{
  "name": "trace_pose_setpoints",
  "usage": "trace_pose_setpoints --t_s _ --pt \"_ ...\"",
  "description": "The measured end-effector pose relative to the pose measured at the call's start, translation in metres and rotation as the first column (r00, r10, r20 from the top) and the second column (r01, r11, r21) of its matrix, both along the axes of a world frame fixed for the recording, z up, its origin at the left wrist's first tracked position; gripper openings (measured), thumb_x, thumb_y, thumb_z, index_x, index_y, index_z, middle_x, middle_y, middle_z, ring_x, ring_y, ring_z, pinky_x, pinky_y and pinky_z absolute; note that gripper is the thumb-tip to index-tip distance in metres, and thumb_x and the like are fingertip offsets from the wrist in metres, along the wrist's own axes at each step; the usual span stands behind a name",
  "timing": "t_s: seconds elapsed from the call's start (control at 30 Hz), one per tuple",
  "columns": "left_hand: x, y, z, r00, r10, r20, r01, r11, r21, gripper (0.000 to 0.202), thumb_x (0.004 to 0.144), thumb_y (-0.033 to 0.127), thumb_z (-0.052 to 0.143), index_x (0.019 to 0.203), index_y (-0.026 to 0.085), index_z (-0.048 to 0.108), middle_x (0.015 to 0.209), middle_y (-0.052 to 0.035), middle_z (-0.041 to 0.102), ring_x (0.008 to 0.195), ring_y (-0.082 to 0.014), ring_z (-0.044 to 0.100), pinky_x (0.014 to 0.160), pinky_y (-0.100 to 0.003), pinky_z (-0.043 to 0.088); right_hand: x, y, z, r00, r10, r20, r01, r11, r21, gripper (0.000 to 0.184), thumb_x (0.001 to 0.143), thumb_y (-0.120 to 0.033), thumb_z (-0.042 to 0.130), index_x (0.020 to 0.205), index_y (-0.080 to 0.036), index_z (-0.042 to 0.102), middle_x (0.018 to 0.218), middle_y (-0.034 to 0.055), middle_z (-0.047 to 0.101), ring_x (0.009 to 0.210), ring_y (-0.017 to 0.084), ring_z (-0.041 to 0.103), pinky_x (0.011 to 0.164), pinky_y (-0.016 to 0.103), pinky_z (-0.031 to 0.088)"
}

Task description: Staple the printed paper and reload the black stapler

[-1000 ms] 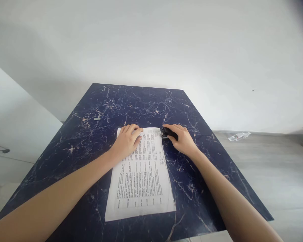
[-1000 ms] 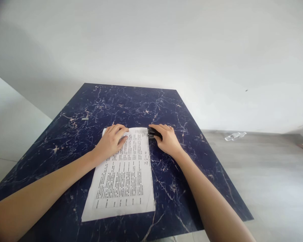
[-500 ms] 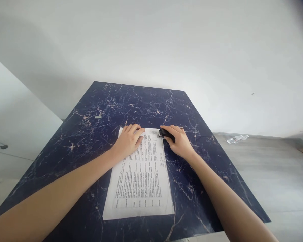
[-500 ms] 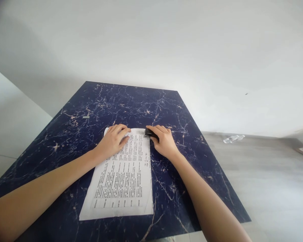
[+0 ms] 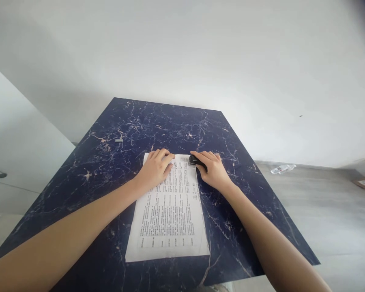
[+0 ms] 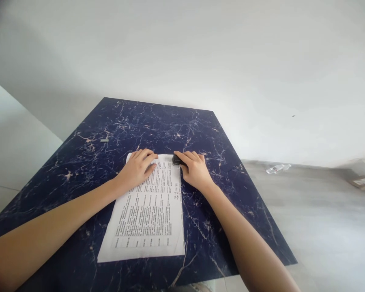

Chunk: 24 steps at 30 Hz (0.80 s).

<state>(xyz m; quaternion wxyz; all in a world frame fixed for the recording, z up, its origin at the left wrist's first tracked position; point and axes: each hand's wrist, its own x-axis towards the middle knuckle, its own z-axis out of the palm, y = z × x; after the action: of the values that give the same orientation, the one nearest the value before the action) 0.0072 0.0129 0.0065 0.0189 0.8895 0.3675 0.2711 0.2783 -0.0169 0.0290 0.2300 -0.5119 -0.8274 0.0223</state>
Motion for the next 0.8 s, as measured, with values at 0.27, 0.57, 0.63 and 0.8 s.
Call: trace_pose_setpoints --t_s 0.27,0.57,0.63,0.8 --pt "0.0 0.001 -0.004 1.0 0.006 -0.015 -0.006 1.0 0.021 0.025 0.103 0.021 0.045 0.125 0.02 0.057 0.118 -0.011 0.058 0.108 -0.0283 0.057 0.097 -0.05 0.048 -0.003 -0.003 0.003 0.997 -0.006 0.082 0.004 1.0 0.022 0.053 0.095 -0.021 0.048 0.147 -0.029 0.055 0.118 0.0091 0.069 0.101 0.03 0.059 0.09 0.049 0.041" --pt "0.001 0.0 -0.003 1.0 0.017 -0.007 -0.017 1.0 -0.002 0.025 0.103 0.021 0.044 0.124 0.02 0.058 0.117 -0.011 0.058 0.108 -0.0282 0.056 0.097 -0.051 0.047 -0.009 -0.001 -0.001 0.986 -0.068 0.152 0.061 0.997 0.048 0.073 0.083 -0.005 0.042 0.149 -0.034 0.053 0.115 0.0092 0.07 0.103 0.032 0.056 0.091 0.054 0.04" --pt "0.001 0.0 -0.003 1.0 0.019 -0.006 -0.019 1.0 -0.007 0.025 0.103 0.021 0.044 0.123 0.02 0.058 0.117 -0.0107 0.059 0.108 -0.0281 0.057 0.098 -0.051 0.047 -0.012 -0.003 -0.001 0.981 -0.076 0.179 0.069 0.997 0.046 0.076 0.082 -0.001 0.041 0.149 -0.034 0.052 0.116 0.0092 0.07 0.104 0.032 0.056 0.091 0.054 0.04" --pt "0.0 0.001 -0.003 0.999 0.024 -0.022 -0.024 1.0 -0.007 0.024 0.104 0.022 0.044 0.124 0.02 0.058 0.117 -0.0103 0.059 0.108 -0.0276 0.057 0.097 -0.05 0.048 -0.018 -0.006 -0.003 0.967 -0.093 0.236 0.08 0.995 0.065 0.073 0.083 0.002 0.041 0.146 -0.032 0.055 0.12 0.0099 0.068 0.11 0.033 0.055 0.096 0.056 0.037"
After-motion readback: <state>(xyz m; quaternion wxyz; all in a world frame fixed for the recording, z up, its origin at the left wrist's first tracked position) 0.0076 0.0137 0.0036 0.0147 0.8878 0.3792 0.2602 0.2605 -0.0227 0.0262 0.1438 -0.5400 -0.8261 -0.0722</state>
